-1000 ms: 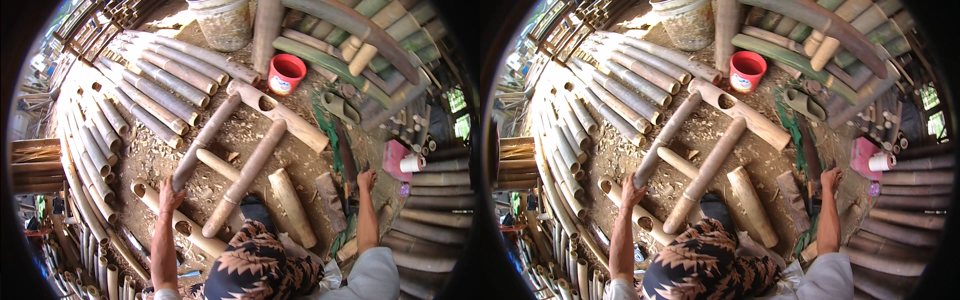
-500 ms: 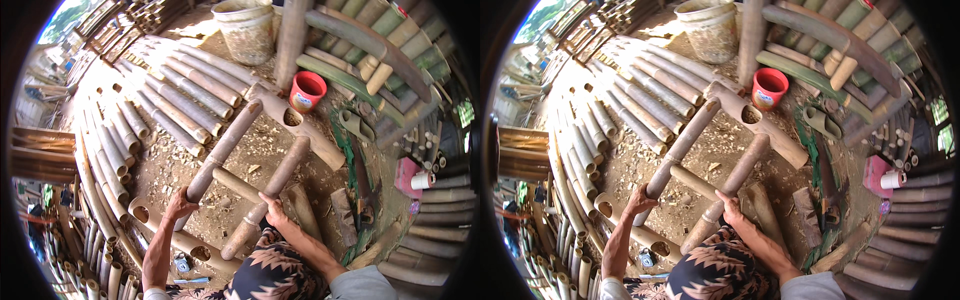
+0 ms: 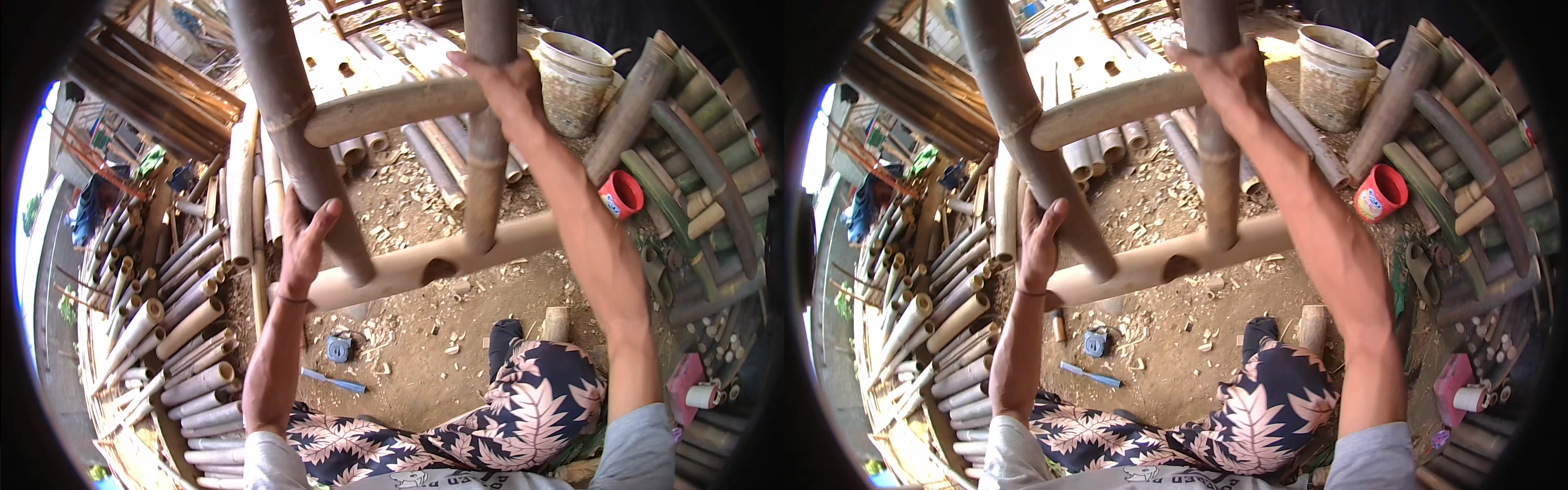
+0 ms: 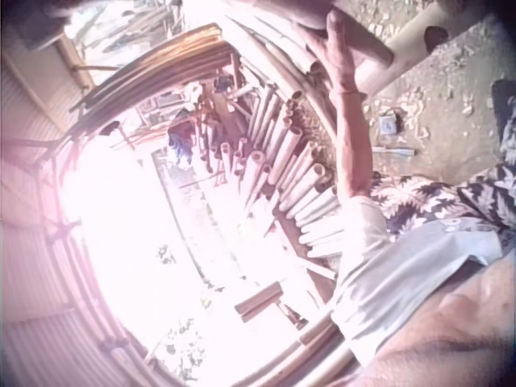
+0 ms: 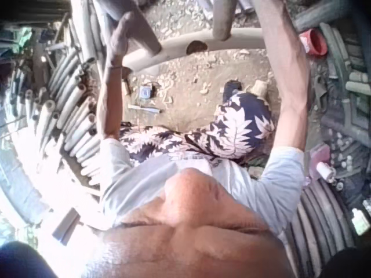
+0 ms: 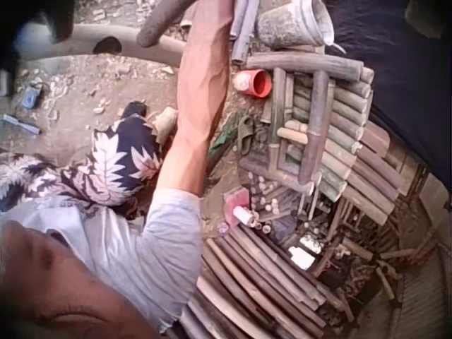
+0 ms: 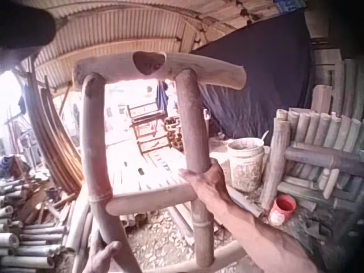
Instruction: The person carves and fits bamboo pieces together, using a blade to shape holes and join multiple bamboo poles into a structural frame.
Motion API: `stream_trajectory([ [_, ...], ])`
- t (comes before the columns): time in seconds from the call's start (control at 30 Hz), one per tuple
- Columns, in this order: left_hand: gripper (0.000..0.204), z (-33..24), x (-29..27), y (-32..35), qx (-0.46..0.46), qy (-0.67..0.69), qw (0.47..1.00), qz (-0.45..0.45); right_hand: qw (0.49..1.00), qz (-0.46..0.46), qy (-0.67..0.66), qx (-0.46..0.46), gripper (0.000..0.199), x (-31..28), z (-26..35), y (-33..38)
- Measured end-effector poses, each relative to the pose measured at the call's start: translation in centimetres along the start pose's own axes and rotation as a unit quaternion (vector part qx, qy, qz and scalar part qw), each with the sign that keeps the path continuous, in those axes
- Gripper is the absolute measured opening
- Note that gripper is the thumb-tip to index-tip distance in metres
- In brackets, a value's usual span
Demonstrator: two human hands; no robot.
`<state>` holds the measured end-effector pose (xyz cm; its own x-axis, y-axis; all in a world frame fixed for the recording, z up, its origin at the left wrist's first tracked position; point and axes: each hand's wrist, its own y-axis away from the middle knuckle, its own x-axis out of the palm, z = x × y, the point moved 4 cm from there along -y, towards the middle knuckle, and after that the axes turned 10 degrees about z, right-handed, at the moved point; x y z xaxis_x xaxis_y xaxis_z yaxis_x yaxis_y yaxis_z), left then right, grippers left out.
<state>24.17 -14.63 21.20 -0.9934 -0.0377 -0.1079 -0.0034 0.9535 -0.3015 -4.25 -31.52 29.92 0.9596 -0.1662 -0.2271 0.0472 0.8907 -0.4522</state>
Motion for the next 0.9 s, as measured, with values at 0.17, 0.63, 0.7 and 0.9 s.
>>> stream_trajectory([
  [0.17,0.076,2.6,5.2,1.9,0.057,0.208,0.973,-0.087,0.959,0.12,0.254,-0.021,0.082,4.7,10.2,-0.3],
  [0.63,0.041,17.2,26.2,16.5,-0.319,0.639,0.681,-0.16,0.684,0.53,0.447,-0.228,0.033,18.0,-9.7,11.1],
  [0.7,0.045,17.0,27.9,17.4,-0.352,0.626,0.682,-0.143,0.667,0.54,0.455,-0.237,0.038,17.0,-13.3,12.6],
  [0.9,0.06,21.5,33.0,22.4,-0.448,0.704,0.551,0.02,0.629,0.618,0.428,-0.198,0.047,14.5,-21.8,18.1],
])
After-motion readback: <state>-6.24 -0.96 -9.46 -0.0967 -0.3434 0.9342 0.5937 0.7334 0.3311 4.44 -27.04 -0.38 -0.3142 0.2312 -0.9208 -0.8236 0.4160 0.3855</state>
